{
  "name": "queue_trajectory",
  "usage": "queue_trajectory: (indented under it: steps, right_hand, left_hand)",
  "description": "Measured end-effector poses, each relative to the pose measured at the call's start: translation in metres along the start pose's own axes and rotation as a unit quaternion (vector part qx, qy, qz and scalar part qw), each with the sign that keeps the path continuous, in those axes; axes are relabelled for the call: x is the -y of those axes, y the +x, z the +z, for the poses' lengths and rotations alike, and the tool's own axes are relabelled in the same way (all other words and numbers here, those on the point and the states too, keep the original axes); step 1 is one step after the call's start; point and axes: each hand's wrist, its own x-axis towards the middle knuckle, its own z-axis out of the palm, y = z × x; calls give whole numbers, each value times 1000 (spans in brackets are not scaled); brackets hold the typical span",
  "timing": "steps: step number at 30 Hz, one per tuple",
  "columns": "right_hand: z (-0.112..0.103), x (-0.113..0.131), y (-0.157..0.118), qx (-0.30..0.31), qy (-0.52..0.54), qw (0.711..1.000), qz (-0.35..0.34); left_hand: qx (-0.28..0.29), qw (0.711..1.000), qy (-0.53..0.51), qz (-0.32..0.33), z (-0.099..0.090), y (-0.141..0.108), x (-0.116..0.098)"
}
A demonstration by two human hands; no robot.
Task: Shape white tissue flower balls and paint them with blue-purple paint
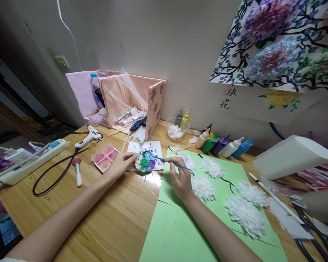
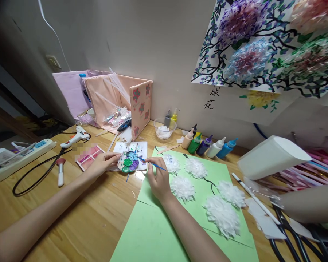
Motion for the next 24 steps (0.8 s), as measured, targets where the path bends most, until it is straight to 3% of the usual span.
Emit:
queue_trajectory:
  steps: [24]
  right_hand:
    - [1,2,-1,37,-5,996,-75]
  left_hand:
    - [13,1000,0,-5,1,0,2]
